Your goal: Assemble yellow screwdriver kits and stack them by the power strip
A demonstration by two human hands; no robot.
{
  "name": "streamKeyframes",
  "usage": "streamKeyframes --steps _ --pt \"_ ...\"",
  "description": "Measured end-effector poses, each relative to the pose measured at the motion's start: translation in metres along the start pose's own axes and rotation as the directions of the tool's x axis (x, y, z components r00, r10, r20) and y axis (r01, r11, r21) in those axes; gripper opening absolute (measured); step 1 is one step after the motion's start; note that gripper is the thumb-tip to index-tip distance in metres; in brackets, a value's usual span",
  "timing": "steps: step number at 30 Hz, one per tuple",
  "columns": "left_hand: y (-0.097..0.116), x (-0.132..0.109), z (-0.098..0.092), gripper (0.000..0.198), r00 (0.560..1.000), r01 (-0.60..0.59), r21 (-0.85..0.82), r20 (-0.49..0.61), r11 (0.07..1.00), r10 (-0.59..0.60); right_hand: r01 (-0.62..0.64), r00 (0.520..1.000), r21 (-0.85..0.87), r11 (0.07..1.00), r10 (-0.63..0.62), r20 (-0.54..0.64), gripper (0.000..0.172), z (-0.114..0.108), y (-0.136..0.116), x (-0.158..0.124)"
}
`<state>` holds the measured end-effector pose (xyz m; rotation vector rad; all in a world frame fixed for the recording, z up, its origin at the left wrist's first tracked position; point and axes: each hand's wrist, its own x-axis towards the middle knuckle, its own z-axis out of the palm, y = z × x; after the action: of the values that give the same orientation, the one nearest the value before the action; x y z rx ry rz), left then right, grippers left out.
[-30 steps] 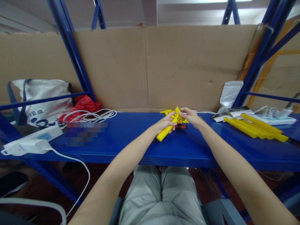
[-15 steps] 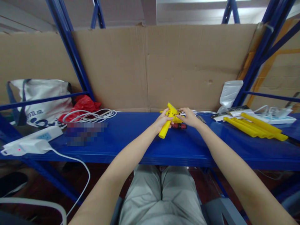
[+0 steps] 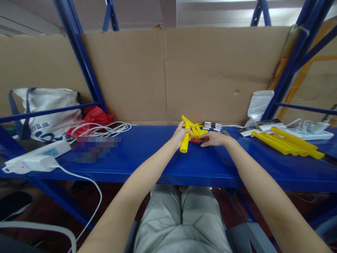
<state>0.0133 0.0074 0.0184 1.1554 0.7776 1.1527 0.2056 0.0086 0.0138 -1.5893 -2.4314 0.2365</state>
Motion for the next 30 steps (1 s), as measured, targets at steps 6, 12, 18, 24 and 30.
streamKeyframes --steps 6,12,18,24,30 --pt "-0.001 0.002 -0.001 0.079 1.000 0.001 -0.004 0.000 1.000 -0.001 0.003 0.999 0.202 0.979 0.006 -0.045 0.037 -0.007 -0.011 -0.007" --pt "0.000 0.003 -0.002 0.078 1.000 -0.012 -0.008 0.001 1.000 0.012 0.029 0.962 0.500 0.866 0.111 -0.248 0.039 -0.010 -0.018 -0.006" --pt "-0.001 0.006 -0.005 0.078 1.000 -0.016 -0.039 0.019 0.999 0.016 0.115 0.825 0.684 0.721 0.315 -0.470 0.046 -0.017 -0.016 -0.006" --pt "-0.001 0.006 -0.004 0.075 1.000 0.031 -0.007 0.001 0.999 -0.031 0.269 0.666 0.749 0.605 0.445 -0.599 0.047 -0.025 -0.013 -0.008" --pt "-0.002 0.005 -0.006 0.075 0.998 0.065 0.035 0.015 0.997 -0.065 0.325 0.450 0.735 0.596 0.586 -0.674 0.043 -0.030 -0.002 -0.006"
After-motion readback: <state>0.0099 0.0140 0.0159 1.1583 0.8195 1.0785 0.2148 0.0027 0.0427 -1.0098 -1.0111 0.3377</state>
